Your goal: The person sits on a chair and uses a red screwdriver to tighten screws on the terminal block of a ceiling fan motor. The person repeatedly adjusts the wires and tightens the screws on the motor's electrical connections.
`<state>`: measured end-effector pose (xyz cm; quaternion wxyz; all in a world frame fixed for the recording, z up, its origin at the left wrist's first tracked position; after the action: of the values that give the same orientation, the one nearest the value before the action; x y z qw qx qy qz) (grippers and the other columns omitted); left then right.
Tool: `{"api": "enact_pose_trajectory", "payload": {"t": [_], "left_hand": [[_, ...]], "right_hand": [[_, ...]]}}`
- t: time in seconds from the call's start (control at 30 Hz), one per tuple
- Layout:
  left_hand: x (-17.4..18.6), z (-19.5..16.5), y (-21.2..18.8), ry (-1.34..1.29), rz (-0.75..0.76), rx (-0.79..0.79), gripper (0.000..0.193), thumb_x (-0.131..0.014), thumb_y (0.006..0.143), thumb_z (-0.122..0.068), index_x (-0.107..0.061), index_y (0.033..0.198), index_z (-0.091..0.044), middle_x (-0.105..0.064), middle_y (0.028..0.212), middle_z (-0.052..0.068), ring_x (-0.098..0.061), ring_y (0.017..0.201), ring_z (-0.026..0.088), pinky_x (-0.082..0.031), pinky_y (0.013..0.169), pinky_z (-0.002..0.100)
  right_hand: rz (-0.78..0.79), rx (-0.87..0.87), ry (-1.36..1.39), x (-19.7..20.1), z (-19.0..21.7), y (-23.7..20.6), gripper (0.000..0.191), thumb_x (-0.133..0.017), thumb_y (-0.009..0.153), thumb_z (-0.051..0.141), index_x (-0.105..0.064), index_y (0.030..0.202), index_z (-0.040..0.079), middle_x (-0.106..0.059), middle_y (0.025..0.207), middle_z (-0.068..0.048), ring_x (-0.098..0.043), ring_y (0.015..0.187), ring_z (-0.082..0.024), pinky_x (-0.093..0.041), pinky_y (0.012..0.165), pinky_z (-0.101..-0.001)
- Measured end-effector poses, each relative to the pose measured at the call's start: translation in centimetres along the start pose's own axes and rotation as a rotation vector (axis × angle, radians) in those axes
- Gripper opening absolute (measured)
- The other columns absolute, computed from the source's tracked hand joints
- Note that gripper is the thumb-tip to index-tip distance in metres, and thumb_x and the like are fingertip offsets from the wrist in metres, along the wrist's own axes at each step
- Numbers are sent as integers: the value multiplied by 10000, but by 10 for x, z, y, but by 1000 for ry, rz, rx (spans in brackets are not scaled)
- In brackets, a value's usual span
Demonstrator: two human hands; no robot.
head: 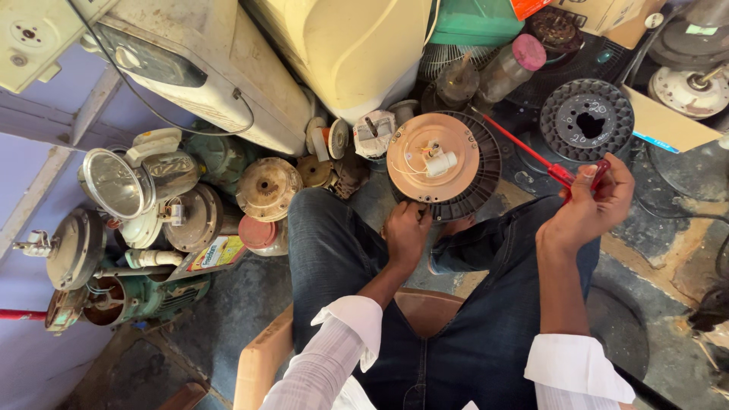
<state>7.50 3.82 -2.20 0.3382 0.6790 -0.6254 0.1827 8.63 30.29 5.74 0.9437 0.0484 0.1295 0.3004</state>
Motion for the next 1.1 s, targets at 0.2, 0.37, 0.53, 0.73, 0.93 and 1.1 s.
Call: {"api": "enact_pose_trajectory", "payload": {"t": [0.2,0.37,0.53,0.73,0.93,1.1], "left_hand": [[1,-5,-2,82,5,-113,147,-750,833,-112,-751,959,-35,-666,847,132,-656,843,348,-511,788,494],[1,-4,-2,76,29,-121,137,-740,853,-105,-737,971,-37,-660,871,138,-650,865,354,-501,796,490],[0,-2,-2,114,55,-104,143,-742,857,-134,-699,943,-29,-660,887,140,-651,878,358,-496,791,495],[-3,0,-3,177,70,-121,126,-722,885,-153,-699,923,-36,-656,876,133,-655,876,341,-489,789,497],[-5,3,-4,244,110,-143,139,-695,925,-177,-706,869,-51,-659,844,123,-650,866,332,-494,789,493],[-8,6,-5,262,107,-137,154,-685,907,-191,-701,833,-57,-663,829,124,-650,857,336,-493,767,499]], "right_hand": [[13,9,-9,-1,-2,1,194,-657,1105,-26,-618,1292,14,-676,1041,-63,-596,770,-72,-461,586,-215],[10,10,1,-1,-2,-1,215,-669,1099,-29,-617,1304,14,-671,1044,-57,-590,781,-72,-458,592,-214],[11,-5,-1,-2,0,-2,212,-670,1093,-20,-618,1295,17,-670,1031,-53,-605,771,-76,-451,584,-212],[19,5,1,-4,3,-3,198,-684,1112,1,-623,1300,15,-679,1039,-54,-602,773,-77,-458,599,-219],[19,2,5,-5,4,-4,183,-696,1115,15,-629,1285,17,-677,1030,-50,-616,771,-81,-447,595,-216],[23,3,22,-6,5,-4,196,-688,1103,-4,-626,1287,16,-667,1033,-41,-640,792,-86,-448,603,-213]]}}
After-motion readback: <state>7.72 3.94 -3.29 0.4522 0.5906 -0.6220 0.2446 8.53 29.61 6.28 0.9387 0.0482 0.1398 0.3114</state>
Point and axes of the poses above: each hand's wrist, its own y-axis towards the middle knuckle, its own x-axis out of the back of the hand, z = x × y, the point moved 3 cm from there along y, towards the middle knuckle
